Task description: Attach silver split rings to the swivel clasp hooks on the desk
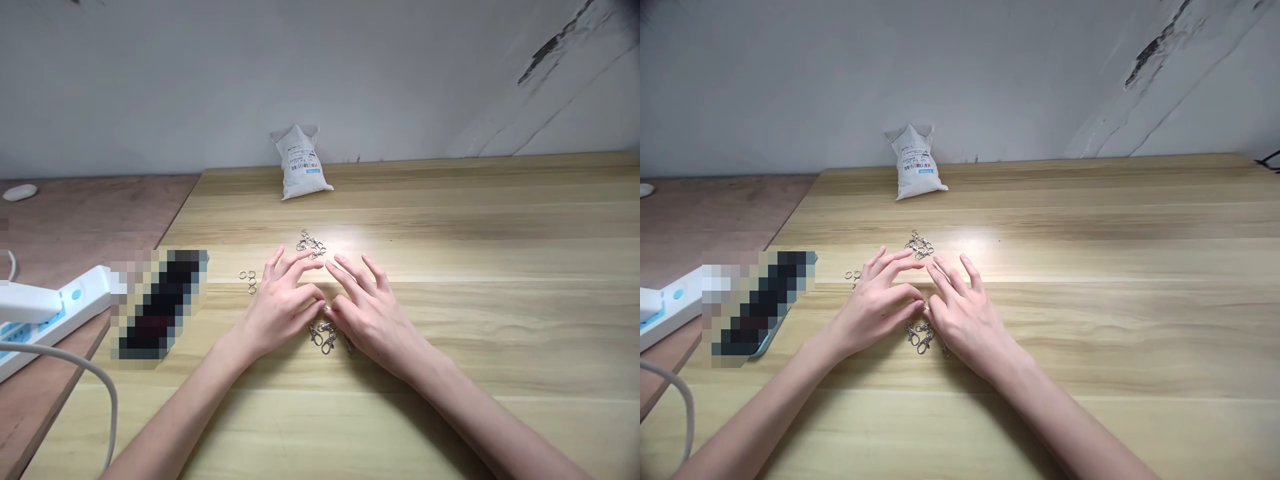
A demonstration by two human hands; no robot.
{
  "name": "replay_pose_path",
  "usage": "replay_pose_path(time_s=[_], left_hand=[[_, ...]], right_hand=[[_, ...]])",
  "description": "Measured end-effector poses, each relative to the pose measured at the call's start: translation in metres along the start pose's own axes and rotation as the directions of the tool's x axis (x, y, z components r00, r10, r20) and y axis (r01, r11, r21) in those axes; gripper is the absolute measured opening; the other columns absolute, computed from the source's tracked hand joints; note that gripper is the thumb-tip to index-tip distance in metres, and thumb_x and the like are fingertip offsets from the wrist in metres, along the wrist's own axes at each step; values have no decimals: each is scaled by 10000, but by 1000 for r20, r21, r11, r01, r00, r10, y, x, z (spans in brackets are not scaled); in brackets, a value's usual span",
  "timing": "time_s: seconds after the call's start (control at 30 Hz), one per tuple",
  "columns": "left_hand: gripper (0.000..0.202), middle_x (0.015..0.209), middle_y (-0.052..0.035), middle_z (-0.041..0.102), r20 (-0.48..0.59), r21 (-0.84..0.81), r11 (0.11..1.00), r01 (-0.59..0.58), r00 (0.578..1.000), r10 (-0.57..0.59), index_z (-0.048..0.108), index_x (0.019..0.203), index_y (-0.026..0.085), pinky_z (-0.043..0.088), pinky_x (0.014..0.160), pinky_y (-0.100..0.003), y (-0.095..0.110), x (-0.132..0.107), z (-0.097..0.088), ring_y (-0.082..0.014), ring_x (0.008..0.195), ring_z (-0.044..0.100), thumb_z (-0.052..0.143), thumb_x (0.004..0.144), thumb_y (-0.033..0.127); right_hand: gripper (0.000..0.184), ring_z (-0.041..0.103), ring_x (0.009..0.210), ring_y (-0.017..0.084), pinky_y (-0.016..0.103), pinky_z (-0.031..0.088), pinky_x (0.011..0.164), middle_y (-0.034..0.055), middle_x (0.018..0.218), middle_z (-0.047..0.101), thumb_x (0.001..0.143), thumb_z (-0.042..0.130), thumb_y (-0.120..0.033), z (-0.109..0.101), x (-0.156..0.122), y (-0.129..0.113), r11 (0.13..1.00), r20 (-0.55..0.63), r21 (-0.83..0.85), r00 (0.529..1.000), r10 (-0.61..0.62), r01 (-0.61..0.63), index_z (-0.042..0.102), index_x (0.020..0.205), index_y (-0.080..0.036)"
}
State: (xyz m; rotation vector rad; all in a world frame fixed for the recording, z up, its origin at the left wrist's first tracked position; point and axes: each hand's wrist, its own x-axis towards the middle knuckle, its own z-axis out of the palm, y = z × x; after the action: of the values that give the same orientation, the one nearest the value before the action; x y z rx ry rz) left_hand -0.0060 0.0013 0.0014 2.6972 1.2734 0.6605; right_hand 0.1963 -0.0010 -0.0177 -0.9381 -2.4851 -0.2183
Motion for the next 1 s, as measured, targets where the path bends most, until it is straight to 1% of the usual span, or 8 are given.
replay_pose_path(time_s=[0.23, 0.4, 0.63, 0.7, 0.77, 0.87, 0.93, 1.0], left_hand=[[121, 1253, -45, 604, 33, -59, 996, 73, 997, -71, 640, 828, 216, 223, 1158, -571, -3, -1, -6, -254, 1334, 421, 551, 907, 235], [108, 1238, -42, 607, 46, -50, 996, 72, 997, -69, 640, 843, 216, 217, 1155, -576, -6, -1, -6, -253, 1329, 421, 553, 908, 222], [107, 1178, -13, 635, -44, -146, 981, 125, 990, -133, 665, 863, 242, 174, 1169, -581, -2, 0, -7, -227, 1317, 428, 580, 920, 211], [116, 1176, -17, 633, -34, -218, 962, 164, 984, -175, 676, 857, 243, 214, 1157, -579, 0, 1, -7, -232, 1319, 424, 582, 922, 221], [128, 1188, -30, 622, -15, -290, 938, 192, 979, -205, 687, 857, 243, 282, 1130, -563, 2, 1, -7, -240, 1325, 412, 579, 926, 232], [125, 1200, -40, 612, -13, -358, 915, 186, 979, -204, 702, 873, 247, 344, 1104, -534, 3, 2, -7, -245, 1336, 398, 588, 923, 233], [122, 1203, -39, 613, -18, -381, 910, 166, 982, -186, 710, 891, 254, 356, 1102, -522, 3, 1, -6, -243, 1340, 397, 594, 920, 229], [130, 1206, -37, 612, -22, -387, 910, 150, 985, -172, 715, 913, 261, 366, 1101, -506, 3, 1, -6, -238, 1344, 396, 589, 923, 226]], right_hand=[[212, 444, 1350, 274, 542, 291, 1139, 153, 1384, 559, 943, 540, -230, -3, 1, 3, 999, -85, 43, 996, 35, -32, 592, 746, -172], [166, 502, 1297, 267, 532, 334, 1108, 139, 1333, 605, 919, 556, -169, -7, 1, 5, 996, -157, 76, 986, 62, -50, 599, 758, -169], [127, 461, 1336, 269, 533, 269, 1154, 146, 1344, 596, 877, 564, -82, -10, 0, 0, 1000, -118, -9, 993, -18, 17, 634, 798, -152], [123, 443, 1351, 277, 534, 258, 1160, 157, 1357, 582, 869, 563, -73, -9, 1, -3, 999, -100, -34, 994, -36, 33, 643, 814, -148], [113, 442, 1351, 281, 532, 264, 1157, 159, 1357, 581, 876, 570, -101, -9, 1, -4, 1000, -98, -23, 995, -22, 20, 646, 809, -153], [136, 478, 1314, 286, 529, 296, 1135, 155, 1324, 601, 904, 594, -252, -10, 1, -2, 996, -118, 68, 991, 61, -53, 645, 808, -170], [190, 490, 1296, 288, 529, 321, 1113, 155, 1311, 604, 907, 598, -355, -11, 1, 2, 983, -114, 145, 985, 125, -108, 659, 901, -176], [203, 487, 1293, 277, 527, 333, 1100, 141, 1306, 604, 919, 579, -357, -12, 1, 5, 969, -88, 210, 984, 155, -134, 660, 995, -187]])
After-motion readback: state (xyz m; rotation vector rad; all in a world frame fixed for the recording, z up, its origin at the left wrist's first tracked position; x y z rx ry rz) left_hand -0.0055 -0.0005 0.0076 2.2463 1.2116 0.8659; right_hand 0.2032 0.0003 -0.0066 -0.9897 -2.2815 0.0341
